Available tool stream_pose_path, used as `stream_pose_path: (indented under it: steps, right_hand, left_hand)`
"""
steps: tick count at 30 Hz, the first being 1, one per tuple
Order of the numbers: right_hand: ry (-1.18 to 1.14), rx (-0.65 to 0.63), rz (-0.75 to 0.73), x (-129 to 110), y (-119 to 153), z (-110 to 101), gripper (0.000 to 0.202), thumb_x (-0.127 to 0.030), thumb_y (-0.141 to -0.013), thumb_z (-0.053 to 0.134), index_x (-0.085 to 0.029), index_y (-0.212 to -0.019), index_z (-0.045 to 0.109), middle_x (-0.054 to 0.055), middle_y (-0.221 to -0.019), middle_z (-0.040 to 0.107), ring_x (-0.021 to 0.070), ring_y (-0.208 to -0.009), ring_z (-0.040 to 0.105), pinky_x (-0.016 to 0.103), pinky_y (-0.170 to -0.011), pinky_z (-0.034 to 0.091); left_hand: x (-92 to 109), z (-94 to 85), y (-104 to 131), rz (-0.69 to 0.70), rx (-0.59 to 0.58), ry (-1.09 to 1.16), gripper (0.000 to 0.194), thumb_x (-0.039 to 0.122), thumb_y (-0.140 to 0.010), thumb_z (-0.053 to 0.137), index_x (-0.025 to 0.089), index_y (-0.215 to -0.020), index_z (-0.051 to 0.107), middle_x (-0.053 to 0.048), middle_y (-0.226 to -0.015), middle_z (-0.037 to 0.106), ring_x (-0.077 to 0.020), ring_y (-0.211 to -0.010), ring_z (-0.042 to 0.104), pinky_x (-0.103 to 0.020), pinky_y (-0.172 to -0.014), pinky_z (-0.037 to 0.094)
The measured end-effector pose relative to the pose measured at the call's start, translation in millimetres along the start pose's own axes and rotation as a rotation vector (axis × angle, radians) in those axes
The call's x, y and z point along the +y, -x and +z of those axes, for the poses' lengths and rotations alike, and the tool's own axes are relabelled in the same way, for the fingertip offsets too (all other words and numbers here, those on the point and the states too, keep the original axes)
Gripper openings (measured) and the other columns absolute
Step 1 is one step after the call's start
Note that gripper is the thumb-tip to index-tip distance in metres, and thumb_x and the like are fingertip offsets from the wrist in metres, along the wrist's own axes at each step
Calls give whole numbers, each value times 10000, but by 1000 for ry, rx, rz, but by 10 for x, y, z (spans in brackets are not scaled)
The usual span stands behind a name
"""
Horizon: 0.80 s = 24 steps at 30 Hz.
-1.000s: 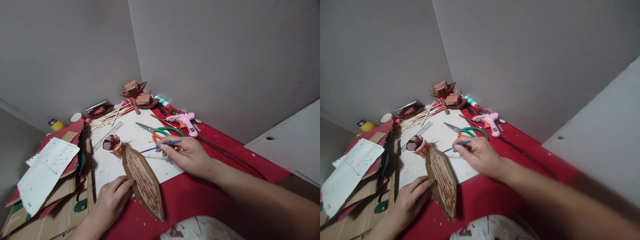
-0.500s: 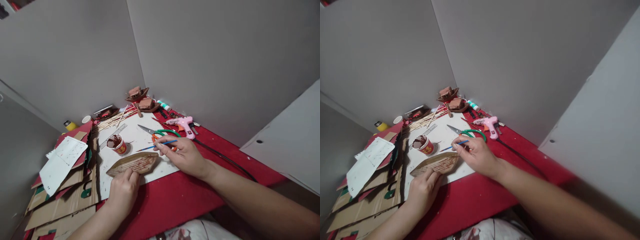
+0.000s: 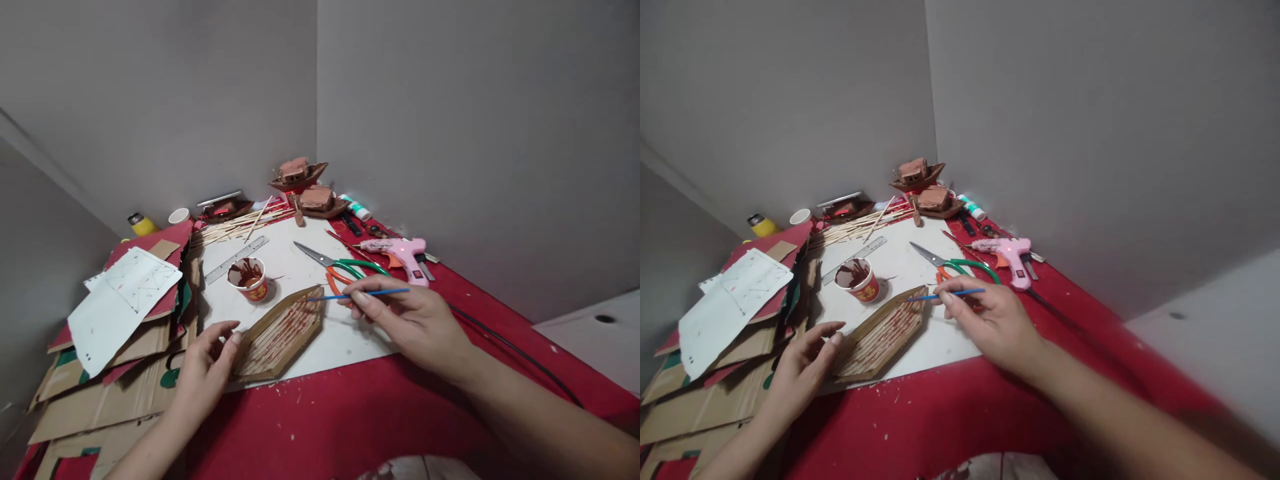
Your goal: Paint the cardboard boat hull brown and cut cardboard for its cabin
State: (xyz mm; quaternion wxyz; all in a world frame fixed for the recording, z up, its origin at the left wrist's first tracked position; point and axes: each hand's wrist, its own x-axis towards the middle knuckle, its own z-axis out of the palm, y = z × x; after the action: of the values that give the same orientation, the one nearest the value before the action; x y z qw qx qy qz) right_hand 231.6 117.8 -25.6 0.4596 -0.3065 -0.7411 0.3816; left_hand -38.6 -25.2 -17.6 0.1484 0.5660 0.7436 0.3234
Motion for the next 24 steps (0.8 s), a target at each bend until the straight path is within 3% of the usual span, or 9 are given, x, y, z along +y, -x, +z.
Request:
stream_pose_path:
  steps: [2,6,10,13,17,24]
  right_hand:
    - [4,-48,32,-20,11,56,115,-261,-906,586,-206,-890,687,3,-635,701,150,-564,675,222,-524,548]
    - [78,-180,-28,-184,48,184,120,-210,-903,567,-211,-899,687,14,-716,731,141,-606,679,209,-566,543]
    - [133,-341,-185,-328,42,324,169,-140,-913,526,-203,-936,681,30,-782,743,130,-675,691,195,-631,533]
    - [151,-427,-260,-296,3,403,163,-136,-920,526,-199,-965,669,38,-781,739,137,-684,690,202,-627,530]
    - [237,-394,-262,-155,-68,386,167,-126,-919,529,-223,-982,650,38,-809,750,154,-715,711,223,-649,551]
    - [374,-226,-182,-118,-128,99,213,-145,-870,607,-278,-1019,681,20,-863,766,165,-693,722,234,-653,580]
  left_hand:
    - [-93,23,-29,-95,-109,92,367,444,-924,544,148,-1068,708,-95,-987,760,-249,-898,705,-331,-768,547]
    - [-136,98,-89,-82,-215,141,386,428,-920,541,151,-1142,693,-123,-1129,741,-279,-1040,681,-399,-927,515]
    - [-140,133,-129,-26,-276,197,380,403,-952,496,153,-1176,674,-129,-1160,723,-268,-1071,663,-417,-965,499]
    - [-170,157,-130,2,-280,253,355,373,-968,481,157,-1177,670,-120,-1140,721,-256,-1063,660,-412,-953,507]
    - [-186,171,-112,23,-280,285,317,333,-980,472,186,-1171,678,-90,-1075,722,-228,-1016,666,-359,-904,527]
    - [-206,173,-87,62,-248,282,332,354,-1004,436,203,-1184,670,-73,-1054,721,-195,-980,681,-300,-856,547]
